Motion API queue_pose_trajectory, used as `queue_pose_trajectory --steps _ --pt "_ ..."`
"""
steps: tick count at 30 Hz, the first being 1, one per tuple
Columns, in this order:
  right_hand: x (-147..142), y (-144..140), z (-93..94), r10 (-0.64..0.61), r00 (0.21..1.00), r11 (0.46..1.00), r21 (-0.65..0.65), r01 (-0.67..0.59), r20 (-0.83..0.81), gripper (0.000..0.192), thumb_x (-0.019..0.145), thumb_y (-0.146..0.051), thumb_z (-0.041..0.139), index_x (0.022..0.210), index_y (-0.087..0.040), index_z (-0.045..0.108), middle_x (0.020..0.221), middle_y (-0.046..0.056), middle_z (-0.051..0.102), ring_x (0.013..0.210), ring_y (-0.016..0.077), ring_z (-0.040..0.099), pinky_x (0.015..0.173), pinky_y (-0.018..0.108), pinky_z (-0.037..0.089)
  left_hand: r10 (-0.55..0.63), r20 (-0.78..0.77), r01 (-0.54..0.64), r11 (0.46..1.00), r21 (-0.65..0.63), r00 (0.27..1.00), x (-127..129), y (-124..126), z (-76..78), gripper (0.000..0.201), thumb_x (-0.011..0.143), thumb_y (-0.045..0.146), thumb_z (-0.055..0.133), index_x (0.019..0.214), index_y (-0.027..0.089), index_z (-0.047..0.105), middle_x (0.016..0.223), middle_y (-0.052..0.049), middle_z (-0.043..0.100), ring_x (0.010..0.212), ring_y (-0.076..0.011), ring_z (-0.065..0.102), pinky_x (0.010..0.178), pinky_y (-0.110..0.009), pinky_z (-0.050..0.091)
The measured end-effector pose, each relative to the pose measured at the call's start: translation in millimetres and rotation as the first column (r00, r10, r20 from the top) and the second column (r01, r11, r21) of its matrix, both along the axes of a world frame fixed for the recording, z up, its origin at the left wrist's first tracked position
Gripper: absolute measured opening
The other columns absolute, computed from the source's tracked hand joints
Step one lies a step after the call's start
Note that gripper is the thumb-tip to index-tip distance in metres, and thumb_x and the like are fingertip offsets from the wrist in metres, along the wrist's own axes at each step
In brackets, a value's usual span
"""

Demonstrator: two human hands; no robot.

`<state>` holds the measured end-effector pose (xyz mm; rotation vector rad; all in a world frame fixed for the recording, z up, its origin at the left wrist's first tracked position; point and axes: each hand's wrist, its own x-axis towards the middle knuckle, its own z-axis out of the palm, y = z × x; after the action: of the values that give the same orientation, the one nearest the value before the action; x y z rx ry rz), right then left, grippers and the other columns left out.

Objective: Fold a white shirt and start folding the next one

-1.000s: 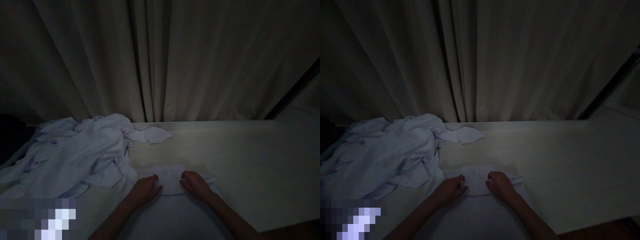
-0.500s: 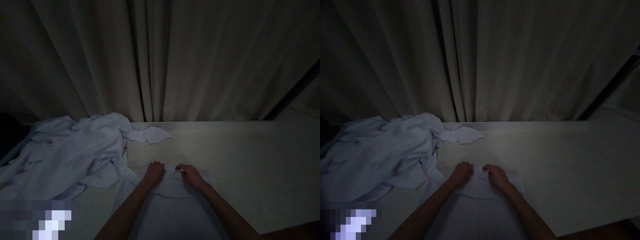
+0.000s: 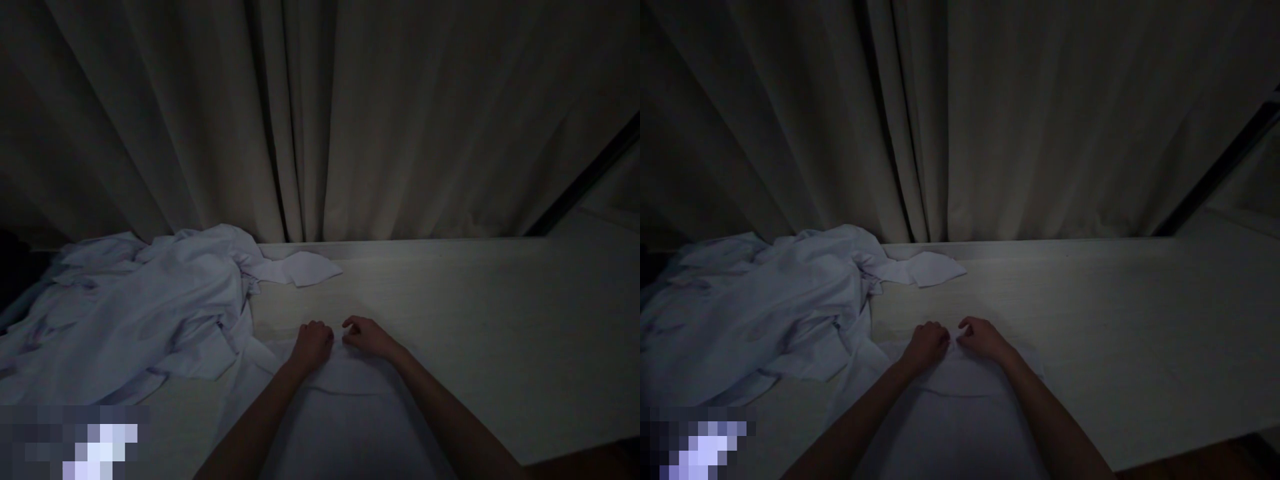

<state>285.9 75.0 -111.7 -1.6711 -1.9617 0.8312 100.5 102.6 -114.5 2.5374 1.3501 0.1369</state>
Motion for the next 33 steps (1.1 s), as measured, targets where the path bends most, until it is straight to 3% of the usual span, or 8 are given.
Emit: queue_pose_trajectory --steps 5,9,13,18,22,26,28,33 --pt "-5 22 -8.1 0.039 0.999 0.999 -0.032 -0.04 -0.012 0.027 0.068 -0.013 0.058 0.093 -0.017 0.066 0.082 0.005 0.069 0.073 0.0148 0.062 0.069 0.025 0.045 -0.05 0.085 0.057 0.995 -0.081 0.995 -7 -8 15.8 0.02 0.084 0.027 0.041 0.094 0.022 0.057 0.093 -0.004 0.067 0.088 -0.0175 0.06 0.077 -0.029 0.04" --pt "-8 34 -8.2 0.157 0.982 0.985 -0.051 -0.163 -0.105 0.044 0.061 0.0 0.046 0.096 -0.018 0.066 0.091 0.004 0.071 0.082 0.0142 0.064 0.072 0.024 0.047 -0.09 0.137 0.108 0.986 -0.127 0.986 -18 -20 27.4 0.02 0.086 0.027 0.039 0.1 0.023 0.053 0.09 -0.002 0.068 0.08 -0.0152 0.063 0.069 -0.024 0.041" --pt "-11 36 -4.7 0.233 0.955 0.969 -0.039 -0.244 -0.184 0.047 0.059 0.002 0.042 0.094 -0.017 0.066 0.092 0.003 0.071 0.087 0.013 0.065 0.078 0.024 0.049 -0.093 0.18 0.115 0.986 -0.118 0.979 -21 -19 25.4 0.025 0.082 0.023 0.045 0.106 0.024 0.051 0.099 -0.001 0.068 0.09 -0.0142 0.063 0.075 -0.023 0.043" --pt "2 24 7.4 0.083 0.987 0.995 0.066 -0.074 -0.14 0.05 0.066 -0.001 0.045 0.112 -0.017 0.058 0.116 0.01 0.062 0.102 0.0171 0.058 0.092 0.035 0.044 -0.018 0.152 0.023 0.999 -0.033 0.988 -3 2 11.2 0.027 0.08 0.023 0.048 0.105 0.019 0.057 0.106 -0.008 0.065 0.101 -0.0209 0.059 0.088 -0.034 0.042" --pt "58 -23 15.9 -0.048 0.998 0.986 0.158 0.052 -0.032 0.051 0.071 -0.003 0.04 0.118 -0.02 0.054 0.12 0.008 0.058 0.106 0.0168 0.055 0.097 0.038 0.042 0.02 0.172 -0.027 0.999 0.036 0.985 -4 -4 17.7 0.032 0.084 0.027 0.045 0.112 0.018 0.055 0.115 -0.011 0.061 0.11 -0.0237 0.052 0.095 -0.04 0.038" --pt "128 -96 6.7 -0.151 0.96 0.977 0.186 0.108 0.236 0.061 0.066 -0.001 0.038 0.119 -0.024 0.056 0.127 0.007 0.055 0.12 0.0185 0.047 0.105 0.041 0.033 -0.04 0.16 0.023 0.994 0.11 0.986 -61 -28 29.2 0.031 0.086 0.028 0.039 0.11 0.023 0.058 0.112 -0.007 0.062 0.109 -0.0207 0.053 0.097 -0.037 0.037" --pt "146 -122 -4.2 -0.175 0.931 0.982 0.124 0.142 0.321 0.061 0.069 -0.006 0.043 0.125 -0.027 0.052 0.136 0.007 0.047 0.126 0.021 0.041 0.106 0.042 0.031 0.065 0.048 -0.07 0.991 0.113 0.997 -104 -33 26.4 0.037 0.081 0.02 0.04 0.112 0.023 0.059 0.117 -0.008 0.061 0.112 -0.0233 0.051 0.099 -0.039 0.036" --pt "129 -120 -24.8 -0.186 0.953 0.978 0.135 0.158 0.239 0.057 0.076 -0.024 0.051 0.132 -0.025 0.044 0.14 0.008 0.042 0.129 0.0214 0.037 0.107 0.041 0.03 0.348 -0.144 -0.336 0.936 0.106 0.926 -177 -24 3.5 0.048 0.083 0.029 0.033 0.129 0.024 0.048 0.132 -0.014 0.05 0.118 -0.03 0.049 0.093 -0.045 0.042"
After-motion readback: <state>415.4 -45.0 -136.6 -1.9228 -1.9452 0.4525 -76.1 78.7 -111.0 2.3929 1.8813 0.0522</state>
